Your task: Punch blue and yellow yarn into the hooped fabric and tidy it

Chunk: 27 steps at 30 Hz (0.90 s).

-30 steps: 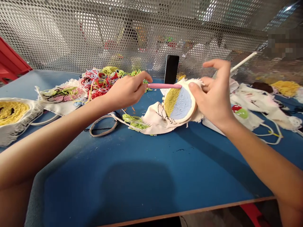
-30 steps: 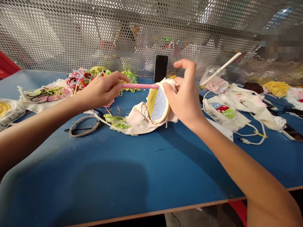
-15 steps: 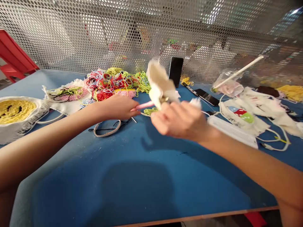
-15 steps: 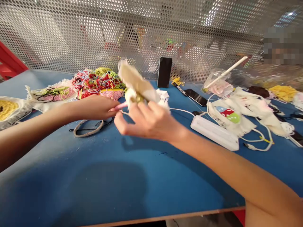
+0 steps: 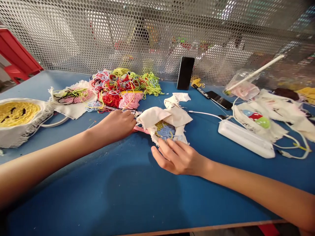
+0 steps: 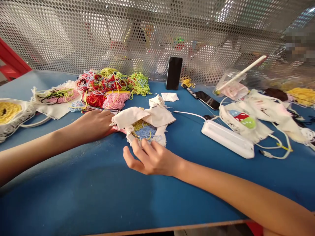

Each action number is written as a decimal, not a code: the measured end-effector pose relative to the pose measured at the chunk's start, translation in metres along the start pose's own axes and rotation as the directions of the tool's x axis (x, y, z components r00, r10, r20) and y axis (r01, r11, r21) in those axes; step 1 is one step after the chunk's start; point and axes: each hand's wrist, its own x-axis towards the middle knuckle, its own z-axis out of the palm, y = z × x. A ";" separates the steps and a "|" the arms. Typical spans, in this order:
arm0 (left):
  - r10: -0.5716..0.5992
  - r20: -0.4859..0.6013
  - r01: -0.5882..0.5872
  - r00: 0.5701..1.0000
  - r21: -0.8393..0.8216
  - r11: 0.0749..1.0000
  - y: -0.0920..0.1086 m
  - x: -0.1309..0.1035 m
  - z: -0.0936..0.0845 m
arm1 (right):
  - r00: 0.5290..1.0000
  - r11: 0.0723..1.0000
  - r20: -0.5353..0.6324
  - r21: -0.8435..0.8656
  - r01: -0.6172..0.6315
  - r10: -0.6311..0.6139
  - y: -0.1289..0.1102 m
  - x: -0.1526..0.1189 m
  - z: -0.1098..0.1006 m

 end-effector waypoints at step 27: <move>0.171 -0.220 -0.224 0.961 -0.247 0.943 0.021 0.043 -0.051 | 0.596 0.404 0.668 0.444 -0.800 0.446 0.052 -0.008 0.005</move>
